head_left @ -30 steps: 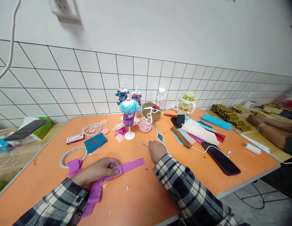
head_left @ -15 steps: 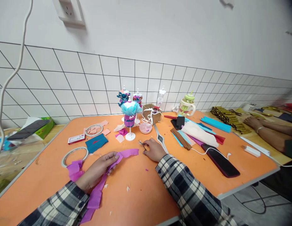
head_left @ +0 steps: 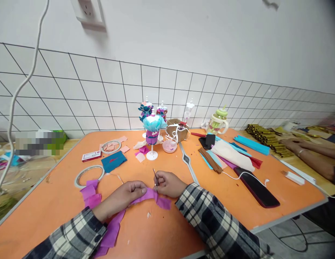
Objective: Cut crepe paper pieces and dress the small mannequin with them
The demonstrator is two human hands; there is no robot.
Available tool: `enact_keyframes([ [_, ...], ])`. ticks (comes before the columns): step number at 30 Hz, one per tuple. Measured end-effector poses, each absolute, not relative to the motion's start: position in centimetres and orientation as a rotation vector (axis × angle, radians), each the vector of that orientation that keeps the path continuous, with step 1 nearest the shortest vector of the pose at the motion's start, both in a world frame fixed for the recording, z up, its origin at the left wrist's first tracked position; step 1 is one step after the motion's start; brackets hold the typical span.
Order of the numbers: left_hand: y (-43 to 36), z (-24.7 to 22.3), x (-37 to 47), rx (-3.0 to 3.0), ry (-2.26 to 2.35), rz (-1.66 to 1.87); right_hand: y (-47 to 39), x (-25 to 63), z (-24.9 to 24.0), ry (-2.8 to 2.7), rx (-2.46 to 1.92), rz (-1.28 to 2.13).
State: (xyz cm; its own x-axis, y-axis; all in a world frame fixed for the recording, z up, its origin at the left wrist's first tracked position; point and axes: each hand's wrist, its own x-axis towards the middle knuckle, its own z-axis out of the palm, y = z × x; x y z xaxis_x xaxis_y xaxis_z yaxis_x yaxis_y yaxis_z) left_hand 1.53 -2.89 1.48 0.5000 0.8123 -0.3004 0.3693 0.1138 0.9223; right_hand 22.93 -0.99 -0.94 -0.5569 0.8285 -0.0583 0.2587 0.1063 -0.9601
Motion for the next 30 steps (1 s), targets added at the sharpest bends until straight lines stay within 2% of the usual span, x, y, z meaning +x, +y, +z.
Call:
enact_keyframes([
  [7,-2.8,1.6,1.4,1.521,0.984,0.327,-0.1,24.8,0.6,-1.912,-1.108,1.260],
  [13,-2.8,1.8,1.5,1.351,0.955,0.400,0.4,26.0,1.6,-1.789,-1.272,0.969],
  [15,-2.5,1.9,1.1,1.318,0.988,0.461,0.1,26.4,2.1,-1.770,-1.254,1.156],
  [19,-1.9,2.2,0.0,1.224,1.018,0.594,-1.0,26.7,3.0,-1.995,-0.920,2.102],
  [21,-1.8,2.2,-0.3,1.165,1.018,0.622,-1.6,26.2,2.9,-2.056,-0.805,2.321],
  [30,-2.4,2.2,0.0,1.198,0.951,0.560,-2.2,24.2,2.6,-2.044,-0.898,2.267],
])
